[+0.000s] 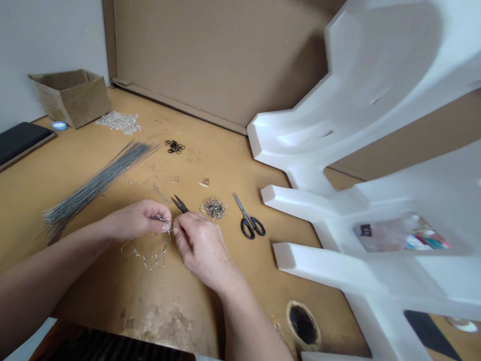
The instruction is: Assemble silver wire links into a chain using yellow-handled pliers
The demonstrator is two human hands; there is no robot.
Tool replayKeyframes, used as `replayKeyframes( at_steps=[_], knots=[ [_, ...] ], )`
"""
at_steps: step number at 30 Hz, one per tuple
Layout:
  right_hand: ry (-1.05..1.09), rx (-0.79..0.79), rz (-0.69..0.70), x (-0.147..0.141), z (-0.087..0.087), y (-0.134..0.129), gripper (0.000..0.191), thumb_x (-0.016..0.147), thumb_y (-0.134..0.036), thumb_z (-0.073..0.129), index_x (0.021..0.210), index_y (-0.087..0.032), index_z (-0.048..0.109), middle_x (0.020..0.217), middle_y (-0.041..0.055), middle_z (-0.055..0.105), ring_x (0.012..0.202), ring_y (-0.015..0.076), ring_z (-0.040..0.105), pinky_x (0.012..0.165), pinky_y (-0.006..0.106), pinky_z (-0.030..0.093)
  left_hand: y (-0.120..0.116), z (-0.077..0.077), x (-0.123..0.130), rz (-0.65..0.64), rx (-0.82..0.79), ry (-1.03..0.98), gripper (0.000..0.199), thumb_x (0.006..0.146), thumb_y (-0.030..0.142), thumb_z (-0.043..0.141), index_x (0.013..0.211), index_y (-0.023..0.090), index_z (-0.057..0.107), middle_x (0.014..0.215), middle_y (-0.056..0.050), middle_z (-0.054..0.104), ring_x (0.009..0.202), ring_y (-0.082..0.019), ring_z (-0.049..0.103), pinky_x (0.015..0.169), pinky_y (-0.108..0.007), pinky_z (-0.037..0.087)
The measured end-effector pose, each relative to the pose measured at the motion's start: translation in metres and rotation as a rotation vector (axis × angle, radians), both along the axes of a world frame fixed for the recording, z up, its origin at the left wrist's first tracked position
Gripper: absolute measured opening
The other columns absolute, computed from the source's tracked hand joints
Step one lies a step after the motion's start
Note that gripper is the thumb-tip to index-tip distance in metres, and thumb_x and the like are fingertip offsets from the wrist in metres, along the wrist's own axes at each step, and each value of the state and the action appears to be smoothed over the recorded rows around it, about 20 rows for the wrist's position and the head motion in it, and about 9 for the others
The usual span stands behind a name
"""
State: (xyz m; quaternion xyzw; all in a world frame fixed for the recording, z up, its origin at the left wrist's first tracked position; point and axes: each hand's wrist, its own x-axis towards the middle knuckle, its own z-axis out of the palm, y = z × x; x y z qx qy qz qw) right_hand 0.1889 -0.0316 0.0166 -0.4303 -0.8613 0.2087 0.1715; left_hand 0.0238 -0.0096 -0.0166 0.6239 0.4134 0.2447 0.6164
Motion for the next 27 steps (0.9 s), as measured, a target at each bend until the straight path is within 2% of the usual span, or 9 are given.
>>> replayKeyframes(
  at_steps=[6,9,13,19,27],
  knots=[
    [0.145,-0.252,-0.136,-0.003,0.002,0.001,0.016,0.076,-0.021,0.04,0.06,-0.019,0.043,0.053,-0.0041,0.04,0.048,0.0088,0.035,0.047,0.022,0.029,-0.002,-0.002,0.003,0.081,0.034,-0.026,0.006,0.064,0.021,0.047,0.06,0.016,0.048,0.056,0.005,0.041,0.055,-0.009,0.036,0.055,-0.023,0.028],
    [0.186,-0.276,-0.195,-0.006,0.0,0.001,0.015,0.072,-0.022,0.042,0.058,-0.019,0.042,0.052,-0.0045,0.04,0.047,0.0082,0.034,0.045,0.021,0.029,-0.003,-0.002,0.004,0.122,0.037,-0.046,0.006,0.064,0.02,0.047,0.059,0.016,0.048,0.057,0.005,0.042,0.056,-0.009,0.037,0.055,-0.023,0.028],
    [0.156,-0.204,-0.294,-0.01,-0.004,0.0,0.012,0.068,-0.021,0.041,0.056,-0.02,0.041,0.048,-0.0048,0.041,0.044,0.0083,0.034,0.043,0.021,0.028,-0.005,0.0,0.008,0.186,0.037,-0.047,0.008,0.066,0.021,0.048,0.059,0.016,0.047,0.056,0.005,0.041,0.056,-0.01,0.036,0.056,-0.024,0.029],
    [0.062,0.026,-0.417,-0.014,-0.009,-0.004,0.015,0.069,-0.022,0.042,0.054,-0.021,0.041,0.045,-0.004,0.046,0.041,0.0097,0.039,0.044,0.022,0.03,-0.01,0.004,0.015,0.285,0.078,-0.048,0.008,0.067,0.017,0.047,0.059,0.017,0.046,0.057,0.005,0.044,0.058,-0.01,0.039,0.057,-0.024,0.031],
    [0.003,0.246,-0.487,-0.014,-0.018,-0.004,0.017,0.071,-0.026,0.042,0.055,-0.022,0.039,0.042,-0.0042,0.043,0.038,0.0108,0.039,0.042,0.023,0.029,-0.018,0.004,0.025,0.406,0.204,-0.016,0.012,0.07,0.016,0.045,0.059,0.019,0.042,0.055,0.004,0.044,0.055,-0.011,0.04,0.054,-0.024,0.031]
  ],
)
